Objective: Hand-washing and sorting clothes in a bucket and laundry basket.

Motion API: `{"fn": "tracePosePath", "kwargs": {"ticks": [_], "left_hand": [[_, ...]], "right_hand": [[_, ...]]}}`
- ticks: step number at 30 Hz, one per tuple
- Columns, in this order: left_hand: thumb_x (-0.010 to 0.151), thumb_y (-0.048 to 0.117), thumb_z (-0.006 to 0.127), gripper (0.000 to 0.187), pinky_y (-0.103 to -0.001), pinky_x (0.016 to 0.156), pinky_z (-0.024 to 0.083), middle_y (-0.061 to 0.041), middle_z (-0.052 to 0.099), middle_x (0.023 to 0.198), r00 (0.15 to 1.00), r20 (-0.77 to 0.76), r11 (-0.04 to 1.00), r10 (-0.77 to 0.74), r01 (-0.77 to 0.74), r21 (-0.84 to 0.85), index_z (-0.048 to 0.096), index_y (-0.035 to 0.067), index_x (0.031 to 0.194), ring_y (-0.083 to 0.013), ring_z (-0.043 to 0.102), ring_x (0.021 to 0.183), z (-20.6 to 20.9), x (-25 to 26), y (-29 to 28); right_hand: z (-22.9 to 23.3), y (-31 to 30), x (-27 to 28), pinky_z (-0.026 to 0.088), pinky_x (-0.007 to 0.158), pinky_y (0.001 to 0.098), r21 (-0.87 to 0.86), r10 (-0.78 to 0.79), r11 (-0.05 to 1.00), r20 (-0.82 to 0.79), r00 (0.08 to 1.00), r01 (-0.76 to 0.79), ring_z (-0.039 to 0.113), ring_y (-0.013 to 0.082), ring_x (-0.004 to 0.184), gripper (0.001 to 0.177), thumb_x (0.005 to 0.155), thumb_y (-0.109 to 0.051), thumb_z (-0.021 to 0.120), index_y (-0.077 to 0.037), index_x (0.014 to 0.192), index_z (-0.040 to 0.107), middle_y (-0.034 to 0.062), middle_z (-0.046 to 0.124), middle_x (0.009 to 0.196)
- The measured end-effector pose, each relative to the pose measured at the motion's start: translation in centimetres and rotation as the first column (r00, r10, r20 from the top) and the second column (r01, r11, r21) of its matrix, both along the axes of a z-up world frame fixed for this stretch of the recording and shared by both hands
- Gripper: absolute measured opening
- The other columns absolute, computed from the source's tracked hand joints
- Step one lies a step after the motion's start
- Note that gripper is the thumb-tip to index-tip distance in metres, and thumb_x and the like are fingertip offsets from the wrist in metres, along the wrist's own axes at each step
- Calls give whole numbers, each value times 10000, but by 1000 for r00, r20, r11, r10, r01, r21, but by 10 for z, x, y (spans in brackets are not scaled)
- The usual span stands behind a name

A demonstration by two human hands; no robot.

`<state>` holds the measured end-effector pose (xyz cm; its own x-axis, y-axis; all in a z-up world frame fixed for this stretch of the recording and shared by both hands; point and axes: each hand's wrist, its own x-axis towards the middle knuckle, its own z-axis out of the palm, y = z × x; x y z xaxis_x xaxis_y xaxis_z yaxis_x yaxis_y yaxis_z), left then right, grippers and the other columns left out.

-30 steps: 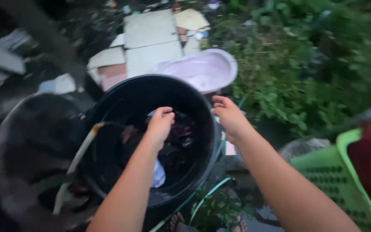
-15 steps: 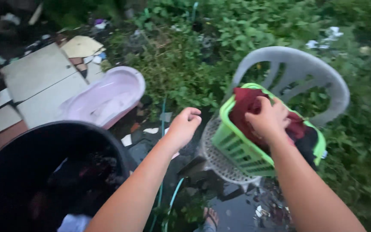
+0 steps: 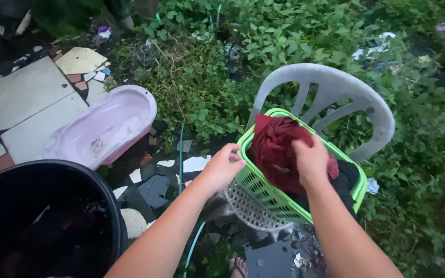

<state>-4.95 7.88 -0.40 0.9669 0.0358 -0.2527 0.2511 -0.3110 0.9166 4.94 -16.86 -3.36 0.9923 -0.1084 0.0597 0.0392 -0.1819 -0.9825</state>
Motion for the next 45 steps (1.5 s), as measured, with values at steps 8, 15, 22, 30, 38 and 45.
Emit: {"fn": "tracePosePath", "kwargs": {"ticks": [8, 15, 22, 30, 38, 45], "left_hand": [[658, 272, 924, 1228, -454, 1056, 454, -260, 428, 1447, 977, 164, 978, 139, -161, 135, 138, 179, 1598, -374, 524, 1281, 11, -13, 14], [557, 372, 879, 1295, -484, 1116, 377, -282, 391, 1488, 743, 540, 898, 395, -436, -57, 155, 95, 1594, -424, 429, 1365, 9, -65, 88], [694, 476, 684, 957, -541, 1115, 394, -211, 515, 1446, 673, 201, 663, 712, -549, -509, 342, 143, 1523, -402, 507, 1335, 92, -164, 189], [851, 595, 461, 720, -605, 1115, 413, -131, 656, 1398, 583, -249, 130, 773, -530, -838, 556, 198, 1443, -376, 597, 1301, 228, -306, 259], [868, 415, 600, 552, -580, 1027, 520, -190, 686, 1323, 382, -196, 260, 903, -849, -459, 588, 142, 1348, -386, 679, 1182, 156, -360, 299], [829, 211, 721, 691, -463, 1067, 469, -255, 581, 1335, 754, -202, 746, 625, -502, 438, 431, 122, 1450, -416, 584, 1254, 26, -395, 297]], "right_hand": [[204, 85, -46, 592, 783, 554, 745, 350, 653, -131, 928, -141, 729, 267, 960, 341, 827, -127, 581, -132, 1166, 619, 41, 720, 1060], [257, 169, -91, 563, 1008, 498, 870, 698, 175, 221, 681, -461, 689, 290, 1142, 399, 935, -203, 660, -41, 1294, 594, 102, 688, 1244], [286, 264, -147, 553, 1062, 463, 840, 811, -183, 423, 404, -511, 678, 284, 1153, 418, 1031, -229, 683, -8, 1361, 554, 127, 674, 1251], [308, 361, -241, 581, 1030, 442, 715, 861, -77, 399, 315, -694, 675, 270, 1156, 473, 960, -89, 629, -60, 1400, 457, 125, 632, 1275], [178, 459, -277, 587, 883, 349, 280, 911, 370, 75, 405, -886, 686, 207, 997, 474, 798, -4, 672, -99, 1249, 558, 80, 684, 1091], [4, 478, -296, 549, 841, 462, -594, 976, 146, -45, 214, -791, 681, 389, 943, 161, 825, -153, 663, -60, 931, 741, 201, 712, 954]]}}
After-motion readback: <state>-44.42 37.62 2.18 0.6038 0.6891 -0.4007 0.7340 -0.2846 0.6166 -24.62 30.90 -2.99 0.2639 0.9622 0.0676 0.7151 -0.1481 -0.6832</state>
